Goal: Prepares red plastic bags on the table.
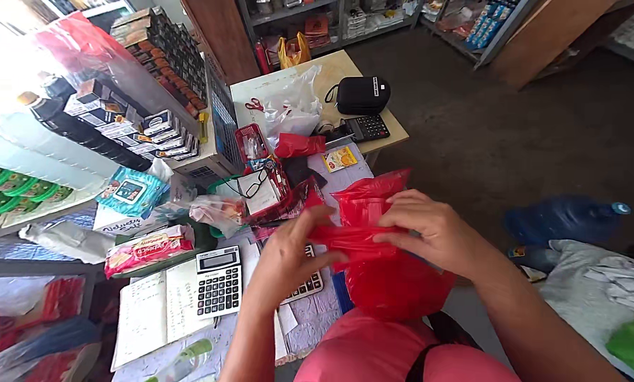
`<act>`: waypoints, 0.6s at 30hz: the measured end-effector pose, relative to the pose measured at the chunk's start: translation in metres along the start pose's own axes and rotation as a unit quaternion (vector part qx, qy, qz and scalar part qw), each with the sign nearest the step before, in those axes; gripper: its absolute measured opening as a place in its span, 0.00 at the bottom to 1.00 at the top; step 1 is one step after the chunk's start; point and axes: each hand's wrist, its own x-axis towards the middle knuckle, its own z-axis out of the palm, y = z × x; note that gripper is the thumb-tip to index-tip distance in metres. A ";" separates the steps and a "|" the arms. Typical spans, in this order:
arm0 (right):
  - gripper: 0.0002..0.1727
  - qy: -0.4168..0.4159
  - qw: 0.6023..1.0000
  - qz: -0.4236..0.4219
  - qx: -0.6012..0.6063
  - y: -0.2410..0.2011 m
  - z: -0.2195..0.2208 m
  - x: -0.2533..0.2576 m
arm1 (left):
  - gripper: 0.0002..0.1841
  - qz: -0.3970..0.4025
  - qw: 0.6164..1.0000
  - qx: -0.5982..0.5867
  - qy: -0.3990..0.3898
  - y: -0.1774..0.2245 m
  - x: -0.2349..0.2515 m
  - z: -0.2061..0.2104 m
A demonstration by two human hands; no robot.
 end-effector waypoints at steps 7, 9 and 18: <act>0.11 0.173 0.976 0.124 0.036 0.027 -0.025 -0.028 | 0.10 -0.054 0.968 -0.239 0.052 -0.058 -0.009 -0.016; 0.13 0.165 0.973 0.157 0.032 0.037 -0.021 -0.039 | 0.07 -0.065 0.924 -0.357 0.118 -0.055 -0.004 -0.010; 0.24 0.084 0.987 0.125 0.052 0.017 -0.018 -0.008 | 0.17 -0.038 0.959 -0.270 0.075 -0.015 0.039 0.014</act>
